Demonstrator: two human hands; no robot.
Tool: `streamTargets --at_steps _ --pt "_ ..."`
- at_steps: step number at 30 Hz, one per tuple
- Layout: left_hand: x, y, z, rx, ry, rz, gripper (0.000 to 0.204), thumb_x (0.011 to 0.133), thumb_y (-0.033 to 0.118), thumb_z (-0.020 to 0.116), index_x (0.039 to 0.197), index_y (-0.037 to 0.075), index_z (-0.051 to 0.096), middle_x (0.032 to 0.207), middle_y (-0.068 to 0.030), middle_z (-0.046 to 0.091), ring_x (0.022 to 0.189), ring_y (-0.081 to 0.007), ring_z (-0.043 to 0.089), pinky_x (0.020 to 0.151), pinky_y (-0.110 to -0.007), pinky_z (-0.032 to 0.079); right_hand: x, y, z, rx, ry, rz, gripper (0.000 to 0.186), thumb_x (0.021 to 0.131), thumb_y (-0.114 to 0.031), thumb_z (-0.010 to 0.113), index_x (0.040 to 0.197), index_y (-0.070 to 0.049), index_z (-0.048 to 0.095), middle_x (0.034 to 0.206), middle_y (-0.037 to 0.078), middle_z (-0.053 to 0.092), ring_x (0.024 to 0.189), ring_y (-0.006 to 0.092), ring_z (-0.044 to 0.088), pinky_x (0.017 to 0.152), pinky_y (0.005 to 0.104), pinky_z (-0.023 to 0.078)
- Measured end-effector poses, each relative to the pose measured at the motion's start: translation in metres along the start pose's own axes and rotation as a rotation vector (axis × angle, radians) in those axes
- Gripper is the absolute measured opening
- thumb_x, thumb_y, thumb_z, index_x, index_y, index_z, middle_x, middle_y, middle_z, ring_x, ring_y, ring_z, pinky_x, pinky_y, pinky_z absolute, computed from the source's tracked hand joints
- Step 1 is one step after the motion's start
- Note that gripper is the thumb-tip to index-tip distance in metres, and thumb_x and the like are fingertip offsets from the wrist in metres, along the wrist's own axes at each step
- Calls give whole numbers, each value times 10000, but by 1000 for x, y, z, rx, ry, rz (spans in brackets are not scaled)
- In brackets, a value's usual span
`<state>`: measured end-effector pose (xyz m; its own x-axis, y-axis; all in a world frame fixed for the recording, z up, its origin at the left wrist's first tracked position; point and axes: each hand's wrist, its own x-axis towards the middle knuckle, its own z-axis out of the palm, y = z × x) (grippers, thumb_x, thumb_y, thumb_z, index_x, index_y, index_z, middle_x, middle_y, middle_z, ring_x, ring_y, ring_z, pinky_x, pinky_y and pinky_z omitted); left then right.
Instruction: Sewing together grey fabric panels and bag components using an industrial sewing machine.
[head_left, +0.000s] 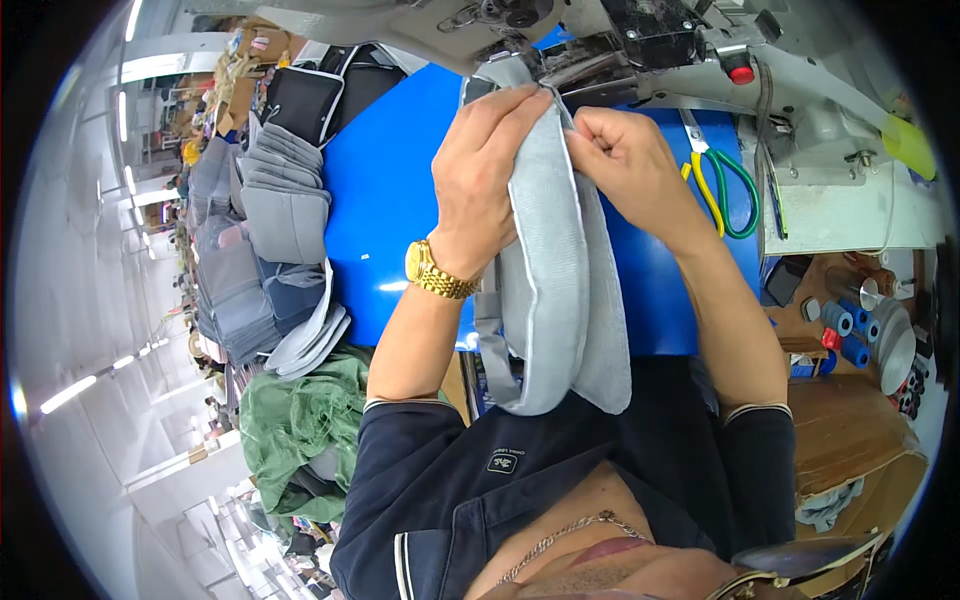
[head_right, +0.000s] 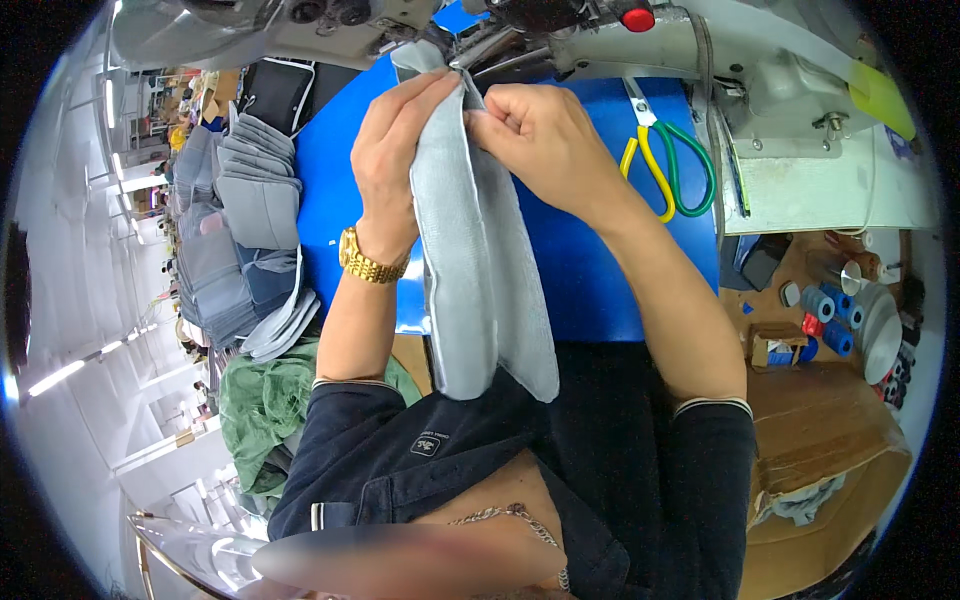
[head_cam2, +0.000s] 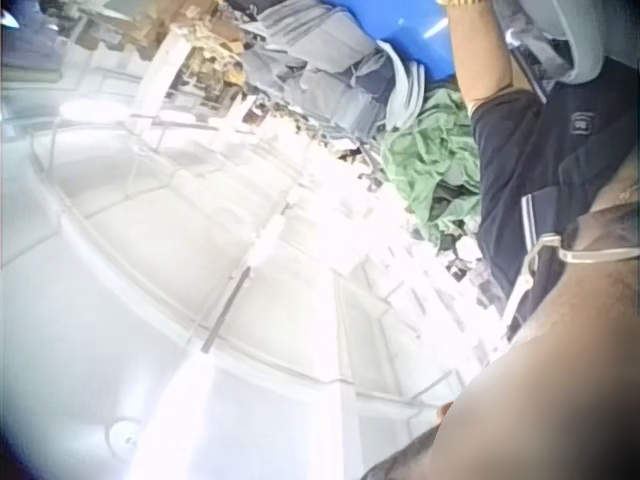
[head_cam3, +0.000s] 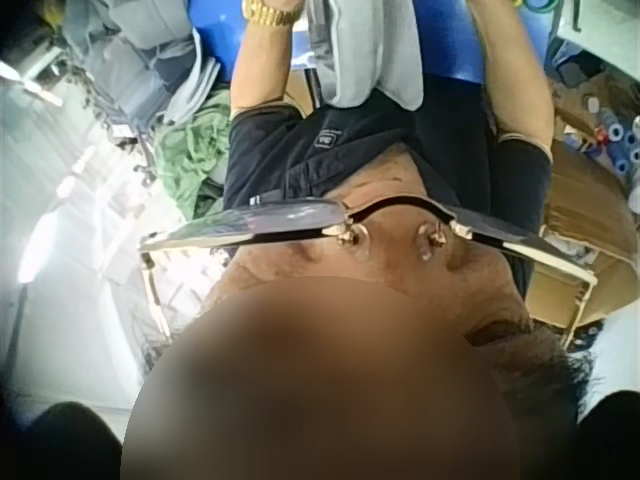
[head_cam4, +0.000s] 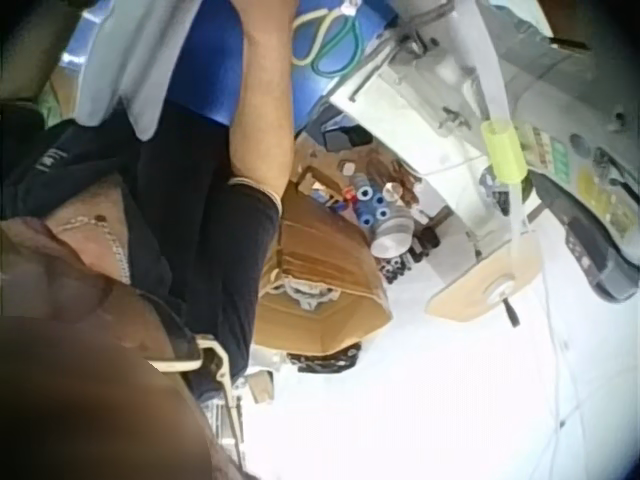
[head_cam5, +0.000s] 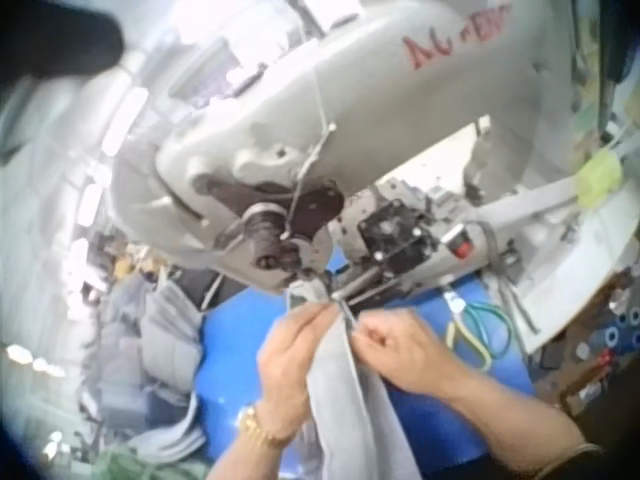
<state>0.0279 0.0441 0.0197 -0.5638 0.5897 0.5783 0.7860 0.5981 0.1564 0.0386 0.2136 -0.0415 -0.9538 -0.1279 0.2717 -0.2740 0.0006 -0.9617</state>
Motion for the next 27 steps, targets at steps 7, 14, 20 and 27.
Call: streamTargets --at_steps 7,14,20,27 --pt "-6 10 1 12 -46 -116 448 788 192 679 1202 44 591 1234 -182 611 1137 -365 591 937 -413 482 5 -4 -2 -20 13 -43 293 875 -171 616 694 23 494 545 97 434 488 163 376 483 335 331" --pt "-6 -1 3 -43 -59 -181 406 775 177 701 1164 75 640 1272 -185 596 1173 -352 576 931 -406 485 -6 -16 -12 -149 -75 38 271 826 -156 632 665 11 493 532 112 457 471 184 426 473 354 338" --pt "4 -2 2 61 12 -2 390 700 119 719 1085 88 671 1165 -117 630 1077 -313 589 876 -384 485 0 -15 -15 -99 -72 -26 283 836 -149 616 660 15 468 531 102 421 479 164 405 475 349 328" --pt "0 11 -8 15 -22 -10 411 648 90 726 1056 87 679 1026 -85 622 939 -287 579 791 -371 478 -21 -26 -25 -275 -161 2 329 767 -215 699 608 -3 502 514 100 428 472 170 432 468 347 339"
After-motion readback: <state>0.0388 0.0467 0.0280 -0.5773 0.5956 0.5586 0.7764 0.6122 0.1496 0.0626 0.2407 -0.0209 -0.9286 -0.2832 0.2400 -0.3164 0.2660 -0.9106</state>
